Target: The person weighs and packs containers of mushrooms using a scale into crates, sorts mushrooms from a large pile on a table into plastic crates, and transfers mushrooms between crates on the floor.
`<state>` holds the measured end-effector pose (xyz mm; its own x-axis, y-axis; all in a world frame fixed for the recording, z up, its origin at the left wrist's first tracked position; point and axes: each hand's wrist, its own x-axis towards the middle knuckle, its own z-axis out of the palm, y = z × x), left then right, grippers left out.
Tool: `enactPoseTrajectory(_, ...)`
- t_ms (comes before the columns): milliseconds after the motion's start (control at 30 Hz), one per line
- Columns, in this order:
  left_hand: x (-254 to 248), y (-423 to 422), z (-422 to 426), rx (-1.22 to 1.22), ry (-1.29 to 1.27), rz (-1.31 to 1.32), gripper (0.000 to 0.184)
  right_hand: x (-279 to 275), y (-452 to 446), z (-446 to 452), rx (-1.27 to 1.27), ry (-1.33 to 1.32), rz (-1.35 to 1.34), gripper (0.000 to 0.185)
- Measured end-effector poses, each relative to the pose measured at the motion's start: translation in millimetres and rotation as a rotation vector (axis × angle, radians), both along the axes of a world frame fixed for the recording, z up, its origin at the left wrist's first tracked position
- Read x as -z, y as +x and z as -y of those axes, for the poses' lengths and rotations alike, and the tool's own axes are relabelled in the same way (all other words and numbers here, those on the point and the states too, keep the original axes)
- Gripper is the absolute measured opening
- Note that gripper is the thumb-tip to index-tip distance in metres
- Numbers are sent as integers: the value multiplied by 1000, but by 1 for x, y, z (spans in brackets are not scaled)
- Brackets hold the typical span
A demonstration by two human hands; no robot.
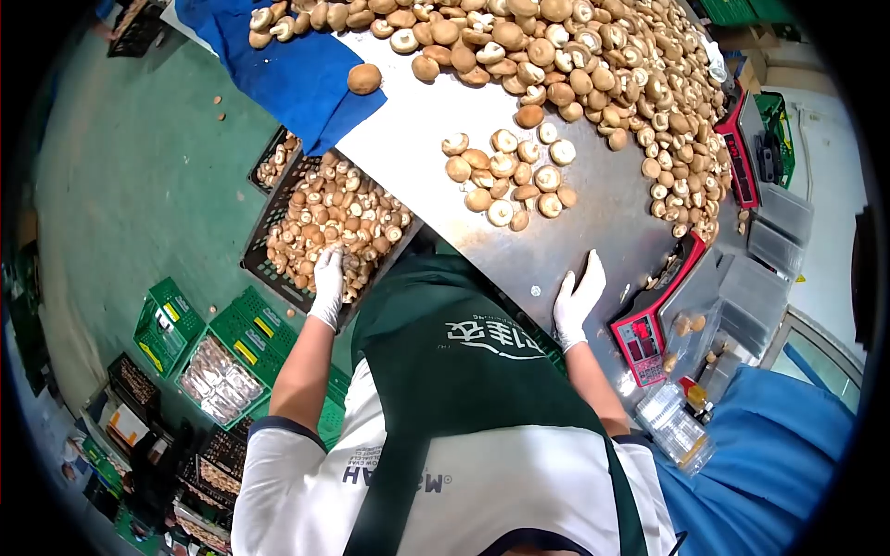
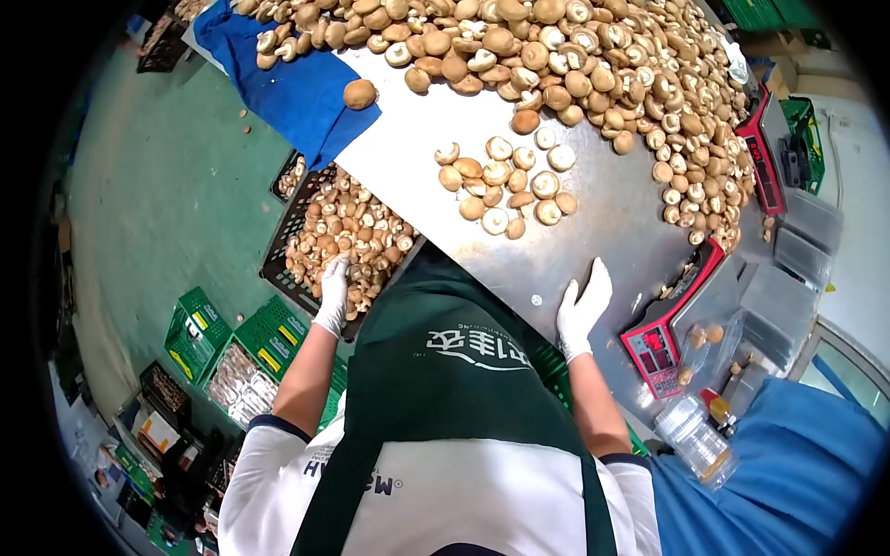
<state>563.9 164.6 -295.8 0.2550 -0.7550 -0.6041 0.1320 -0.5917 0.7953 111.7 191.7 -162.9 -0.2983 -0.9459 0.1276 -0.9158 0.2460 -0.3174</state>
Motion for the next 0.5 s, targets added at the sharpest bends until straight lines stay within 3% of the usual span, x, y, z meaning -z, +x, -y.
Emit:
enactPoseTrajectory(167, -17, -8, 13, -27, -42, 83, 24, 0, -1, 1, -2, -1, -3, 59)
enactPoseTrajectory(333, -93, -33, 44, 250, -247, 404, 25, 0, -2, 0, 27, 22, -1, 58)
enactPoseTrajectory(400, -107, -46, 56, 239, -252, 314, 26, -1, -3, 2, 24, 24, -7, 58)
enactPoseTrajectory(500, -140, -76, 78, 357, -408, 388, 35, 0, -5, 1, 25, 21, 2, 60)
